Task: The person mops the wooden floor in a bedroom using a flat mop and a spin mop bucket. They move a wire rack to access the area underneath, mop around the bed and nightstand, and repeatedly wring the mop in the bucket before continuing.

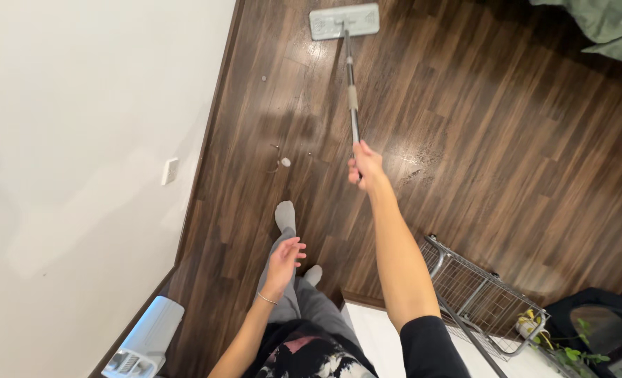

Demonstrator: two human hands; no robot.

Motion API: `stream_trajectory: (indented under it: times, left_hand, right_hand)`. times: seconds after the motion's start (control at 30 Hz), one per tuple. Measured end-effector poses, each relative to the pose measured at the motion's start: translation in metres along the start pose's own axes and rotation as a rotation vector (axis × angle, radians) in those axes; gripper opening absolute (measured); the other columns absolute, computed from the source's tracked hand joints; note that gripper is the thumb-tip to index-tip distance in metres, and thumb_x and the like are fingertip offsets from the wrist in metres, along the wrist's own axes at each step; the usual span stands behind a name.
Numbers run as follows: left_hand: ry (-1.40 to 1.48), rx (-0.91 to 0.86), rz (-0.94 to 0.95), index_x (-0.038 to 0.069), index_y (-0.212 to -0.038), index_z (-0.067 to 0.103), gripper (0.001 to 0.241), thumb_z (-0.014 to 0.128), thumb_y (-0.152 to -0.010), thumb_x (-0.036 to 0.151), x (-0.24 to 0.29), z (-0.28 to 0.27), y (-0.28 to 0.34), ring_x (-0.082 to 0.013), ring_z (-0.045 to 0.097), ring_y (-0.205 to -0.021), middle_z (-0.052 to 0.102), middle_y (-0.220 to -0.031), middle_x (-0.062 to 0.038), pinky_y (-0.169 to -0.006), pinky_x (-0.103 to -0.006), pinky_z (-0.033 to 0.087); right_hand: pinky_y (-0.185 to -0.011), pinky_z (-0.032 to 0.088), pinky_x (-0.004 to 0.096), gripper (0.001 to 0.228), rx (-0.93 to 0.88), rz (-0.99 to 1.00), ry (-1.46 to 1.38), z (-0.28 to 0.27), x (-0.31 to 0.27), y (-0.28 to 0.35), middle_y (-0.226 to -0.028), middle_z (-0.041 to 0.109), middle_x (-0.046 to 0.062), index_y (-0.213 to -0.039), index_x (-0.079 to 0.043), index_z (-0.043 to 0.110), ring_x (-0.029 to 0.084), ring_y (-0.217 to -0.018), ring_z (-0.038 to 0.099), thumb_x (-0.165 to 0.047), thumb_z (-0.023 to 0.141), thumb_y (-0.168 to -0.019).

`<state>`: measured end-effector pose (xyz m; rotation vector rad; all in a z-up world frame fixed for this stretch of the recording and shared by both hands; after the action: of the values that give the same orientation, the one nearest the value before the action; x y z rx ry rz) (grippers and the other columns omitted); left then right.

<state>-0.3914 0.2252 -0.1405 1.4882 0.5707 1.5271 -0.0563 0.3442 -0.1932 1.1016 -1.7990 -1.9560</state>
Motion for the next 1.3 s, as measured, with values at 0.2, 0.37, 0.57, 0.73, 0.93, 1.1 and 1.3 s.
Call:
stream_trajectory:
  times: [0.2, 0.37, 0.57, 0.73, 0.93, 1.1, 1.3]
  left_hand:
    - [-0.070, -0.059, -0.012, 0.006, -0.132, 0.061, 0.036, 0.056, -0.102, 0.026, 0.006, 0.003, -0.007, -0.0157, 0.070, -0.095, 0.073, -0.119, -0.008, -0.077, -0.0297, 0.053]
    - [-0.183, -0.107, -0.020, 0.006, -0.132, 0.061, 0.036, 0.053, -0.103, 0.026, 0.035, 0.031, -0.006, -0.0150, 0.070, -0.099, 0.073, -0.120, -0.007, -0.080, -0.0295, 0.054]
    - [-0.251, -0.168, -0.052, 0.006, -0.132, 0.061, 0.037, 0.054, -0.103, 0.027, 0.026, 0.066, 0.008, -0.0159, 0.070, -0.098, 0.073, -0.120, -0.008, -0.079, -0.0297, 0.054]
    - [-0.304, -0.209, -0.036, 0.006, -0.133, 0.061, 0.038, 0.054, -0.103, 0.028, 0.016, 0.077, 0.032, -0.0151, 0.070, -0.098, 0.073, -0.120, -0.008, -0.079, -0.0293, 0.054]
    - [-0.339, -0.177, -0.011, 0.006, -0.134, 0.061, 0.037, 0.054, -0.104, 0.027, -0.006, 0.076, 0.054, -0.0151, 0.070, -0.095, 0.073, -0.118, -0.008, -0.078, -0.0288, 0.054]
    - [-0.358, -0.179, 0.015, 0.006, -0.133, 0.060, 0.036, 0.054, -0.104, 0.026, -0.020, 0.081, 0.073, -0.0150, 0.070, -0.094, 0.073, -0.118, -0.008, -0.076, -0.0289, 0.054]
    - [-0.391, -0.164, 0.044, 0.006, -0.133, 0.060, 0.036, 0.055, -0.103, 0.026, -0.059, 0.061, 0.104, -0.0154, 0.070, -0.093, 0.073, -0.118, -0.008, -0.076, -0.0293, 0.055]
  right_hand:
    - [-0.031, 0.028, 0.024, 0.038, 0.007, 0.047, -0.300, -0.038, 0.109, 0.026, -0.060, 0.052, -0.002, -0.134, -0.036, 0.060, 0.007, -0.039, 0.042, -0.043, 0.064, -0.098]
    - [-0.030, 0.027, 0.022, 0.030, 0.074, 0.157, -0.588, -0.113, 0.262, 0.175, -0.060, 0.050, -0.004, -0.099, -0.020, 0.055, 0.007, -0.039, 0.044, -0.047, 0.064, -0.107]
    - [-0.032, 0.023, 0.022, 0.027, 0.200, 0.324, -0.715, -0.140, 0.336, 0.259, -0.054, 0.042, -0.004, -0.124, -0.036, 0.066, 0.006, -0.036, 0.034, -0.038, 0.058, -0.099]
    - [-0.029, 0.026, 0.023, 0.034, 0.052, 0.059, -0.888, -0.155, 0.243, 0.131, -0.054, 0.041, -0.005, -0.080, -0.022, 0.046, 0.007, -0.036, 0.036, -0.044, 0.062, -0.100]
    - [-0.037, 0.026, 0.020, 0.046, 0.075, 0.120, -0.868, -0.209, 0.213, 0.052, -0.064, 0.046, -0.005, -0.138, -0.038, 0.051, 0.005, -0.045, 0.034, -0.031, 0.071, -0.097]
    - [-0.035, 0.026, 0.023, 0.051, 0.173, 0.082, -0.798, -0.248, 0.323, 0.107, -0.063, 0.046, -0.006, -0.144, -0.042, 0.052, 0.006, -0.044, 0.036, -0.035, 0.070, -0.096]
    - [-0.036, 0.024, 0.023, 0.059, 0.116, 0.279, -1.005, -0.240, 0.516, 0.253, -0.066, 0.046, -0.003, -0.148, -0.046, 0.046, 0.007, -0.045, 0.033, -0.039, 0.069, -0.094]
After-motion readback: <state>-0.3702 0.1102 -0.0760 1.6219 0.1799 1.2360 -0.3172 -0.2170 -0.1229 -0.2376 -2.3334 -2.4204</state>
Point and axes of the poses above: each hand's wrist, its own y-axis away from the middle knuckle, its own z-axis out of the palm, x = y × z, the point moved 9 cm from there along -y, towards the middle knuckle
